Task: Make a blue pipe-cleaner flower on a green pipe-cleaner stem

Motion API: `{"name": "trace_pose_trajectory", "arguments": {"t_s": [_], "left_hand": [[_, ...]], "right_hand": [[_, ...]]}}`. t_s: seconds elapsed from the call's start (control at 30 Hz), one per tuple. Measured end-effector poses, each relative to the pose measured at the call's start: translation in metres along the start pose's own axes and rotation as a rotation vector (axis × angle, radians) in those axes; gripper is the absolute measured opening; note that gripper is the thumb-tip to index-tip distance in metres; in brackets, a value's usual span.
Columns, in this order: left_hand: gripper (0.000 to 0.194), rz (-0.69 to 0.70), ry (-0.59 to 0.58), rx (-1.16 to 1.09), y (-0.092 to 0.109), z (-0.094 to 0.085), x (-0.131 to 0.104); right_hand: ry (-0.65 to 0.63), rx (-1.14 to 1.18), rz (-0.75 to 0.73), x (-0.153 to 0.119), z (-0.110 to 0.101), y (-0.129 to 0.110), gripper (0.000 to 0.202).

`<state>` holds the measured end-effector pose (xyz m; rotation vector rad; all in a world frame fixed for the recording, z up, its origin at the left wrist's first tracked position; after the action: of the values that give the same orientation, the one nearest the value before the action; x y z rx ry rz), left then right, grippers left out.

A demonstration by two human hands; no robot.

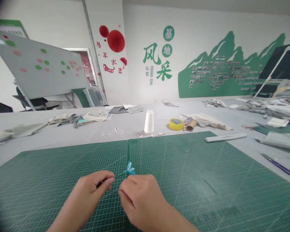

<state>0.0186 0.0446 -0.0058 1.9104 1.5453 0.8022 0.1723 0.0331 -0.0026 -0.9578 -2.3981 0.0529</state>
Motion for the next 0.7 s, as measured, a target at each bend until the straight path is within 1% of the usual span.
{"name": "trace_pose_trajectory", "arguments": {"t_s": [0.07,0.17,0.3,0.37,0.5,0.63,0.7], "left_hand": [[0.026,-0.001,0.009,-0.012,0.001,-0.001,0.000],[0.026,-0.005,0.028,-0.019,0.002,-0.003,0.000],[0.025,-0.015,0.059,-0.051,0.002,-0.005,0.000],[0.025,-0.015,0.071,-0.084,0.003,-0.007,0.000],[0.024,-0.018,0.075,-0.153,0.004,-0.009,0.000],[0.023,0.027,0.052,-0.204,0.007,-0.007,-0.001],[0.022,0.043,0.043,-0.224,0.008,-0.007,-0.001]], "right_hand": [[-0.030,-0.053,-0.002,0.000,0.003,0.000,0.022],[-0.036,-0.110,-0.012,0.001,0.006,-0.001,0.023],[-0.034,-0.087,0.012,0.001,0.013,-0.001,0.022],[-0.041,0.000,0.070,0.001,0.017,0.002,0.020],[-0.042,0.287,0.246,0.002,0.024,0.013,0.018],[-0.055,0.556,0.432,0.003,0.036,0.029,0.017],[-0.064,0.707,0.499,0.003,0.041,0.035,0.017]]}}
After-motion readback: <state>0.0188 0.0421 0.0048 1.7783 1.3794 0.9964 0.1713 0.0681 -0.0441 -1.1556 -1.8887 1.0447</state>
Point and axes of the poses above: each hand's wrist, its own x-axis towards the middle knuckle, its own z-axis out of the palm, y = z × x, the point moved 5 cm from there along x, towards the middle knuckle, and after that the axes turned 12 degrees about -x, right-handed, at the moved point
